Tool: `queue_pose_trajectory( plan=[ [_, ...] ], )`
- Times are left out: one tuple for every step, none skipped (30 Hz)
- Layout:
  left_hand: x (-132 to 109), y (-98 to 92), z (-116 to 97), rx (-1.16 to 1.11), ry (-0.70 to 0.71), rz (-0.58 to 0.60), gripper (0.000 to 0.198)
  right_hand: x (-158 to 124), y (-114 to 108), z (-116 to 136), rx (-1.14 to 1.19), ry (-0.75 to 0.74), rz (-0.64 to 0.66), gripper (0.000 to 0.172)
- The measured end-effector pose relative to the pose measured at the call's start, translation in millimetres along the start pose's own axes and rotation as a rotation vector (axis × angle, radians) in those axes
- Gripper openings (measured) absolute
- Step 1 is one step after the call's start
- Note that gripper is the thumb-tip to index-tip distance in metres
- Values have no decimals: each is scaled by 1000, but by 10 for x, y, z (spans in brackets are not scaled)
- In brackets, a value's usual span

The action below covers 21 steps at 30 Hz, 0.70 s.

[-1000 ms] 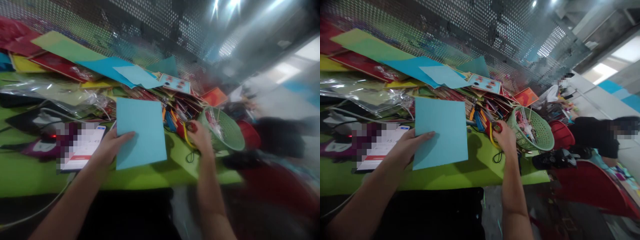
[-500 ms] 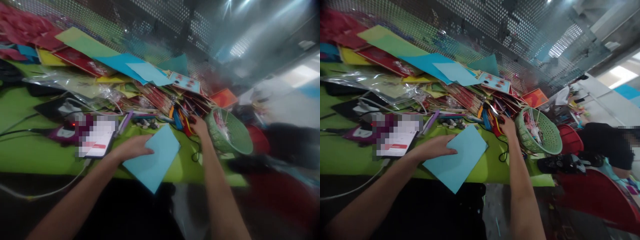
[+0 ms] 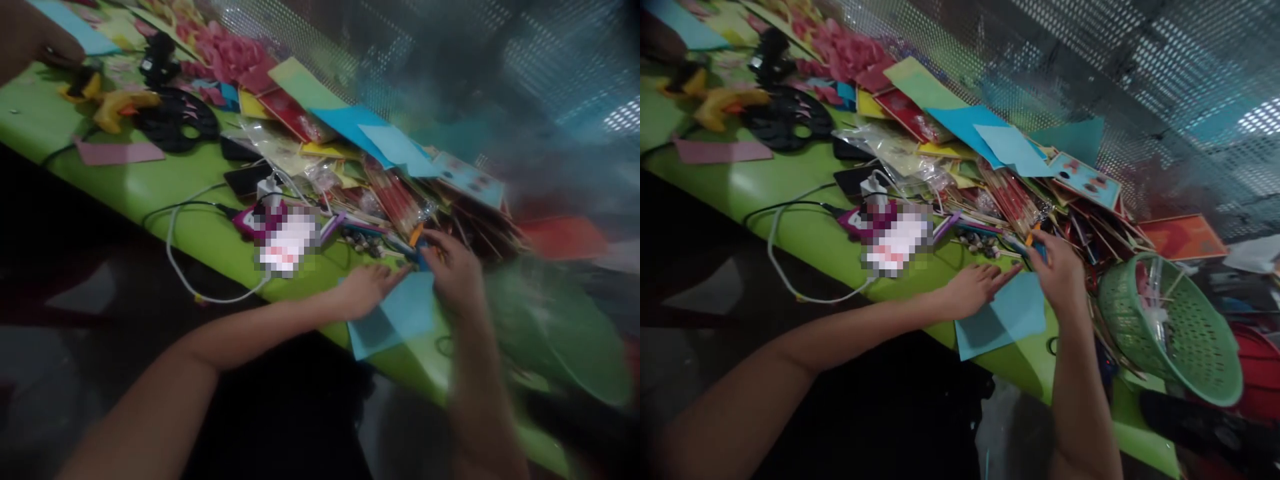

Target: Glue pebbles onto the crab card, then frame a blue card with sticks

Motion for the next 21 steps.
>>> queue_pose_trajectory(
  plan=[
    [22, -9, -19, -115, -41, -27, 60, 58, 95, 309, 85, -91, 68, 35],
    [49, -33, -25, -266, -106, -69, 51, 106, 208, 604, 169, -172, 163, 33],
    [80, -67, -25, -424, -187, -123, 43, 142, 325, 875, 236, -251, 255, 31],
    [110, -110, -26, -547, -278, -173, 39, 169, 442, 1107, 287, -318, 341, 31],
    [141, -162, -38, -617, -357, -209, 38, 188, 562, 1297, 314, -373, 437, 30],
    [168, -227, -61, -635, -412, -229, 39, 203, 671, 1442, 326, -421, 517, 29],
    [190, -300, -95, -604, -432, -226, 39, 219, 765, 1541, 325, -449, 567, 28],
    [204, -376, -136, -549, -419, -206, 39, 235, 850, 1605, 311, -466, 609, 27],
    [200, -448, -169, -498, -401, -186, 38, 251, 921, 1640, 292, -472, 637, 27],
    [181, -514, -190, -451, -390, -173, 39, 268, 981, 1654, 272, -469, 657, 27],
    [154, -568, -203, -409, -377, -165, 39, 282, 1031, 1657, 254, -462, 675, 26],
    [125, -609, -205, -369, -377, -161, 40, 294, 1071, 1655, 242, -454, 690, 25],
    [105, -636, -204, -338, -374, -159, 41, 304, 1101, 1652, 236, -445, 700, 25],
    [98, -647, -200, -322, -368, -160, 42, 310, 1122, 1651, 236, -438, 710, 24],
    [107, -642, -199, -315, -353, -156, 44, 314, 1133, 1651, 240, -431, 715, 24],
    [129, -621, -204, -314, -326, -146, 45, 314, 1132, 1652, 246, -424, 713, 24],
    [156, -586, -211, -316, -292, -134, 47, 311, 1118, 1652, 257, -418, 703, 24],
    [177, -538, -218, -320, -256, -123, 48, 304, 1087, 1649, 275, -413, 686, 24],
    [182, -477, -224, -325, -219, -109, 49, 289, 1041, 1641, 300, -410, 662, 24],
    [160, -406, -225, -335, -181, -103, 49, 266, 981, 1624, 329, -404, 635, 23],
    [107, -322, -217, -334, -152, -94, 49, 234, 910, 1593, 356, -392, 603, 23]
  ],
)
Point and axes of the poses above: each hand's wrist, its own x-axis towards the middle knuckle, its own y-axis out of the palm, z = x × y, the point moved 4 cm from there along x, towards the middle knuckle, and after that the axes turned 11 degrees about z, right-handed, at the moved point
